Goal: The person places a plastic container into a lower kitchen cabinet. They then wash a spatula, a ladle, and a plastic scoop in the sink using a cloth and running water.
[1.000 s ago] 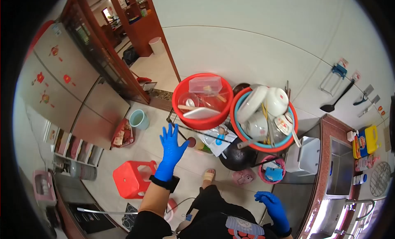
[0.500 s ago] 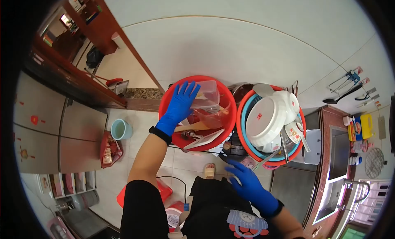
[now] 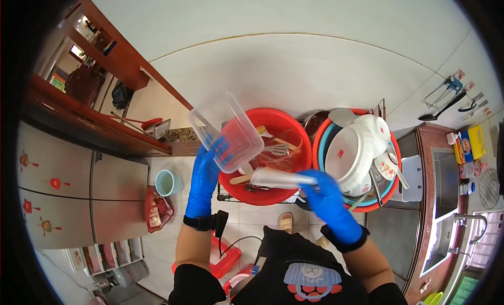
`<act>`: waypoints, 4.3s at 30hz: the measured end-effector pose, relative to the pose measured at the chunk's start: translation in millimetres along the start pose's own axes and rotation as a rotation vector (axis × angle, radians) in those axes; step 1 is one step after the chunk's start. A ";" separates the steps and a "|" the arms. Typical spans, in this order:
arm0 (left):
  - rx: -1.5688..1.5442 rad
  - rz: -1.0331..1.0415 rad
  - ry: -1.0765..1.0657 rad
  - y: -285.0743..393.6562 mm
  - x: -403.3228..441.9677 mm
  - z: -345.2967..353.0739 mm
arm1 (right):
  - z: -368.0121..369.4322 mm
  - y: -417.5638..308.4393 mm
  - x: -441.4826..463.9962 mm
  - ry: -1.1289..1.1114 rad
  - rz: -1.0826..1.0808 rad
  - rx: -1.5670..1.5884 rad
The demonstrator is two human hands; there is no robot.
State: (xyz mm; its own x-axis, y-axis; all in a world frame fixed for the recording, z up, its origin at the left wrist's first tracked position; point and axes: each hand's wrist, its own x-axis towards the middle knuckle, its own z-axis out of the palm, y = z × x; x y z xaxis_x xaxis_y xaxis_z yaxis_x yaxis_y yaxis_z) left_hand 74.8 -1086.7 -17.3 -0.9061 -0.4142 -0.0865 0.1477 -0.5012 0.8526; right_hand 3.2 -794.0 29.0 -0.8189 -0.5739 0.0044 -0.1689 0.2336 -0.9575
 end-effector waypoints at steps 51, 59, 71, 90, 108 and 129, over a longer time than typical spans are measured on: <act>0.037 -0.155 0.264 -125.1 -434.0 157.6 | 23.3 72.7 -211.8 -0.574 0.011 0.454; 0.092 0.086 0.741 -152.5 -577.3 142.2 | 138.2 50.0 -296.4 -1.004 0.036 0.421; -0.310 0.656 1.514 -182.3 -891.4 95.4 | 299.8 28.2 -590.9 -2.066 0.675 0.017; -0.857 1.035 2.245 -373.2 -1124.2 177.6 | 360.2 57.7 -829.7 -2.484 0.476 -0.492; -0.722 1.951 2.414 -599.6 -1435.5 226.7 | 311.0 118.0 -922.8 -2.043 0.679 -0.487; -1.120 1.359 1.672 -469.5 -1179.5 224.8 | 279.5 152.9 -843.9 -2.299 0.585 -0.539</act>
State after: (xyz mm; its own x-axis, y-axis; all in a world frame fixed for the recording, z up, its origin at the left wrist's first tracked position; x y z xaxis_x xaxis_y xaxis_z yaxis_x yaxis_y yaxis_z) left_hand 985.0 -192.0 -199.8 0.6765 -0.4325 -0.5960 0.7000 0.6290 0.3381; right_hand 821.8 -493.4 -201.8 0.7485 0.0993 -0.6557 -0.6087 0.4954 -0.6198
